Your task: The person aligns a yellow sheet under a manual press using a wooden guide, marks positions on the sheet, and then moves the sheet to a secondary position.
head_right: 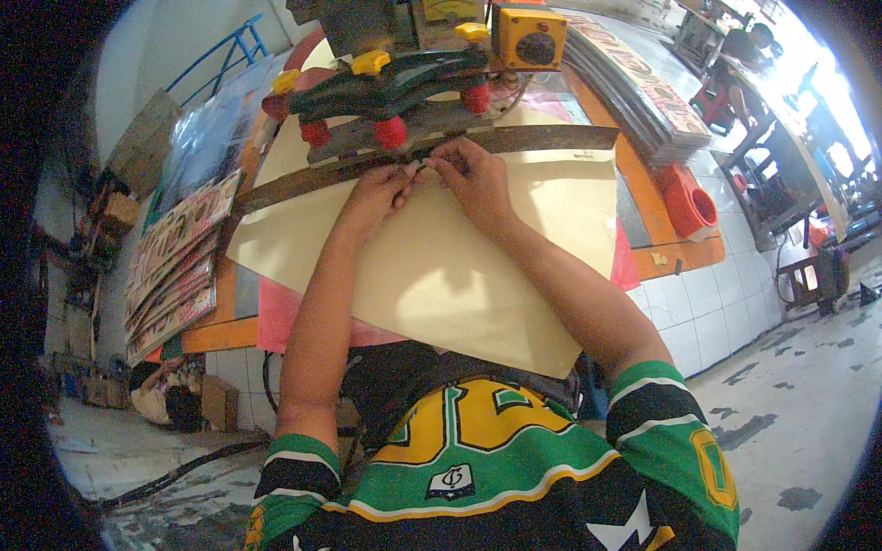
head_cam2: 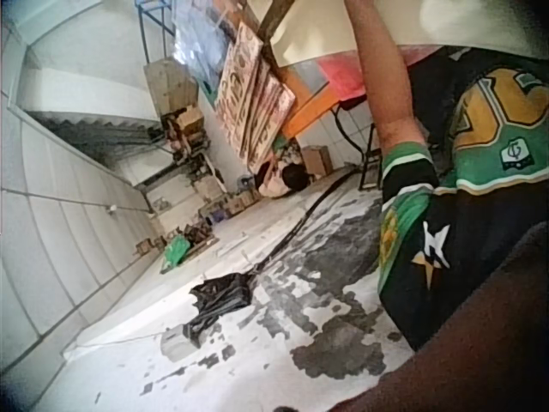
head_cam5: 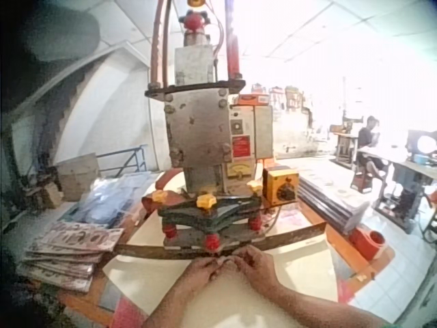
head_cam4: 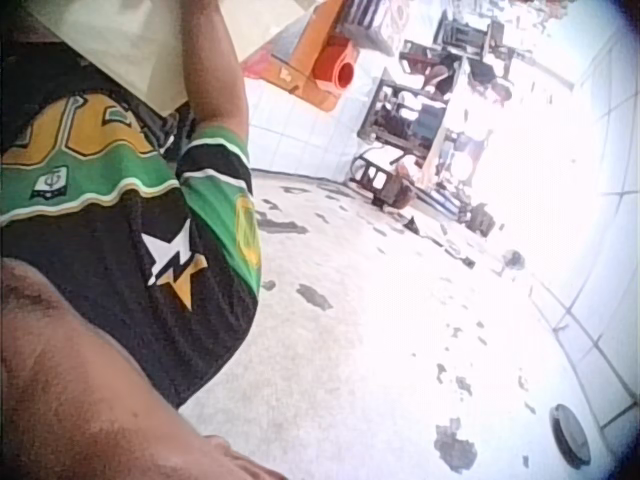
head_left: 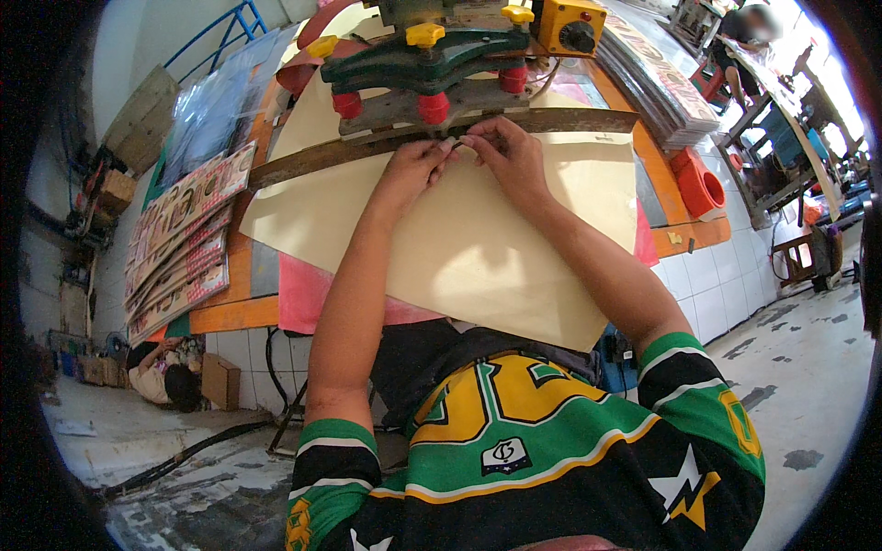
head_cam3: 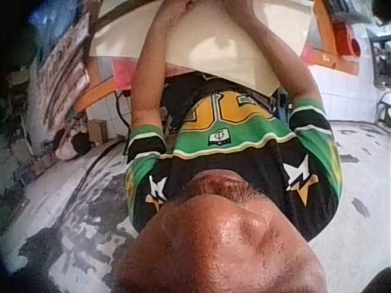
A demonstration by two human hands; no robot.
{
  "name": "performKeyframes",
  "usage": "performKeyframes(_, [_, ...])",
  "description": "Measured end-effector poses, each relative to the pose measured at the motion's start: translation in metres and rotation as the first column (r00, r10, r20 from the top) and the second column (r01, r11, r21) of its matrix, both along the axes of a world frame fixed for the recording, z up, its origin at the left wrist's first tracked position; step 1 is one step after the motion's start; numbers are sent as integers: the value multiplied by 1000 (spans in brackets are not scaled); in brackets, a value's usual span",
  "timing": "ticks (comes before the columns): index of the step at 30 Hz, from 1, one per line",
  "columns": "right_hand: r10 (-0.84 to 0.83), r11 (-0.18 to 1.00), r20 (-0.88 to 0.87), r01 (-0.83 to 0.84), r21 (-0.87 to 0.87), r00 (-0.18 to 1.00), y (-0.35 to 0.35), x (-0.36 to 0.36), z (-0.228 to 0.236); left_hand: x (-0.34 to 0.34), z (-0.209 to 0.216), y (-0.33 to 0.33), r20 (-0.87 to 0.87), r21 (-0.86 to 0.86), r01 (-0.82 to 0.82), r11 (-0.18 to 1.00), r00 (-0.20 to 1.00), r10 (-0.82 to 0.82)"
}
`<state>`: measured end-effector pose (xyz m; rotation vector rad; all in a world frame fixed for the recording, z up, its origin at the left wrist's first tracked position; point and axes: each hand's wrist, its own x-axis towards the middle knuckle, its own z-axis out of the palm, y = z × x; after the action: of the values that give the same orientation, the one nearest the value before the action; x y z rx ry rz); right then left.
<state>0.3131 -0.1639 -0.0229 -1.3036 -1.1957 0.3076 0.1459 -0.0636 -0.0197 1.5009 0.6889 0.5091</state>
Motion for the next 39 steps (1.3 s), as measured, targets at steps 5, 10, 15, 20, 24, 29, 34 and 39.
performKeyframes(5, [36,999,-28,-36,-10,999,1,0,2,-3,0,0,-34,82,-63,995,997,66])
performKeyframes(10, [22,1000,-22,-22,20,1000,4,1,0,-7,3,0,-279,472,97,876,959,44])
performKeyframes(15, [-58,998,101,61,-26,993,-2,-6,6,-6,-1,0,-224,641,62,765,969,109])
performKeyframes(20, [-71,994,108,79,-72,992,-6,-6,12,-10,14,-6,-268,688,59,723,947,177])
performKeyframes(24, [-98,992,158,109,-62,983,-4,-5,11,-12,16,-7,-226,724,38,689,957,184])
performKeyframes(29, [-81,995,128,87,-39,989,-1,-1,4,-10,15,-9,-237,883,84,462,928,286])
performKeyframes(34, [-90,996,157,91,-2,983,-1,3,3,-12,16,-12,-242,934,117,339,902,357])
performKeyframes(39, [-13,999,39,14,-44,999,-6,0,11,-15,11,-7,-90,991,46,122,918,385])
